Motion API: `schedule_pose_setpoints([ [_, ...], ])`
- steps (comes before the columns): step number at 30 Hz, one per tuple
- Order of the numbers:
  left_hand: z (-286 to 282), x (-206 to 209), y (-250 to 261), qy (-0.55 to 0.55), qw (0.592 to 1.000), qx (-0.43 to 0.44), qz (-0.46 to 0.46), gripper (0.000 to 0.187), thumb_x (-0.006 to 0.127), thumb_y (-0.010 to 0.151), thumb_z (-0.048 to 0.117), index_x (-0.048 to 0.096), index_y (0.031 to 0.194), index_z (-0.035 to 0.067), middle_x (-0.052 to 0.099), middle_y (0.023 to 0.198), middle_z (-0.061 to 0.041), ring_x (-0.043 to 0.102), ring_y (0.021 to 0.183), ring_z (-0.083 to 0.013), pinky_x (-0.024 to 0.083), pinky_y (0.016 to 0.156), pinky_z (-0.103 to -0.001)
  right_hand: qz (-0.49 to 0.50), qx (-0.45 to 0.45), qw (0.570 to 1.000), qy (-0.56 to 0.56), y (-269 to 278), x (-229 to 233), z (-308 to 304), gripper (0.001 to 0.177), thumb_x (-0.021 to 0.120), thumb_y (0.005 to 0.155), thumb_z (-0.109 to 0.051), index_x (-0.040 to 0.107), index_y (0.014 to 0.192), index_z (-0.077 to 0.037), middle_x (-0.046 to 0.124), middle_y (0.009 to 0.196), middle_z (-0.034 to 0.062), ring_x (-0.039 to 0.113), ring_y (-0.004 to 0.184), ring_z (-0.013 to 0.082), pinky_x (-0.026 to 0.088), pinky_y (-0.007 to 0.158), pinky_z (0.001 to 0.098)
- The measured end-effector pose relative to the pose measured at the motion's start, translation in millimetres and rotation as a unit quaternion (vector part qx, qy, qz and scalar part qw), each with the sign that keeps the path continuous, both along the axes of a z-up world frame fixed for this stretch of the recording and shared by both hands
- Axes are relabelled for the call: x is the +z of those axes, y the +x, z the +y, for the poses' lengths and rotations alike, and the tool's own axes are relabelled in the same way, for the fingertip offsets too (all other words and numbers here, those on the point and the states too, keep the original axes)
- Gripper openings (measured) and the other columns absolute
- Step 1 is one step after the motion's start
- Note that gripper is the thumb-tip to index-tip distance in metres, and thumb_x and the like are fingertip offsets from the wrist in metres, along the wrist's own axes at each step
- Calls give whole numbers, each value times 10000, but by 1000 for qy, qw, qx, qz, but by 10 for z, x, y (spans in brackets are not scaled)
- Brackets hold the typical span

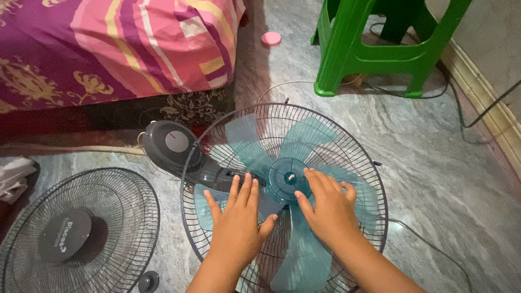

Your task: The person assembles an electric fan by hand. They place the fan blades onto the motor shaft, secure them with a central nut, and then attach the front protective grille.

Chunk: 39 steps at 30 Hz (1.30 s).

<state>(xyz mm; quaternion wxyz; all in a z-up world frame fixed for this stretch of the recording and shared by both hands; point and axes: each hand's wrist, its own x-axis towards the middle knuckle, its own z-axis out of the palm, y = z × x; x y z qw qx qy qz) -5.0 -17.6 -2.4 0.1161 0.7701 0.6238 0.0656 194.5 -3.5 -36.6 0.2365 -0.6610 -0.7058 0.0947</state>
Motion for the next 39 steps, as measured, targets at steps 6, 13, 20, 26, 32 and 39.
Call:
schedule_pose_setpoints([
  [6,-12,90,-55,62,998,-6,-22,882,691,803,444,385,1507,8,310,1634,-147,206,1528,-337,-30,1063,-793,-33,74,992,96,-94,192,35,611,653,887,-353,533,1410,-60,555,1458,126,489,1368,294,288,1107,573],
  [13,-32,102,-217,94,995,9,-32,839,685,814,418,410,1499,20,331,1629,-146,223,1525,-342,-7,1062,-791,-28,135,987,87,-282,353,64,629,642,907,-336,498,1424,-10,510,1497,175,441,1405,345,298,1132,546],
  [20,-92,115,-524,133,989,36,-49,837,681,813,425,420,1493,11,350,1618,-152,243,1524,-335,-8,1076,-796,-28,204,973,106,-588,507,63,650,655,896,-304,478,1433,18,506,1480,221,466,1374,382,325,1148,507],
  [26,-186,120,-866,139,985,70,-76,819,680,821,416,412,1466,-13,338,1590,-177,234,1525,-360,-23,1040,-816,-40,268,955,123,-1012,627,66,662,680,871,-280,477,1426,18,509,1471,229,492,1343,395,351,1126,495],
  [32,-343,103,-1268,130,981,110,-93,798,674,829,392,401,1462,-11,333,1581,-184,232,1490,-344,-19,1049,-812,-27,350,931,96,-1531,766,42,657,685,859,-262,488,1408,39,514,1458,247,510,1314,397,382,1109,476],
  [39,-563,-15,-1797,113,973,177,-91,805,675,831,386,383,1470,-6,334,1637,-170,224,1495,-330,-20,1052,-812,-37,425,899,99,-2201,806,-33,610,689,877,-260,522,1375,50,555,1410,241,533,1303,380,389,1098,478],
])
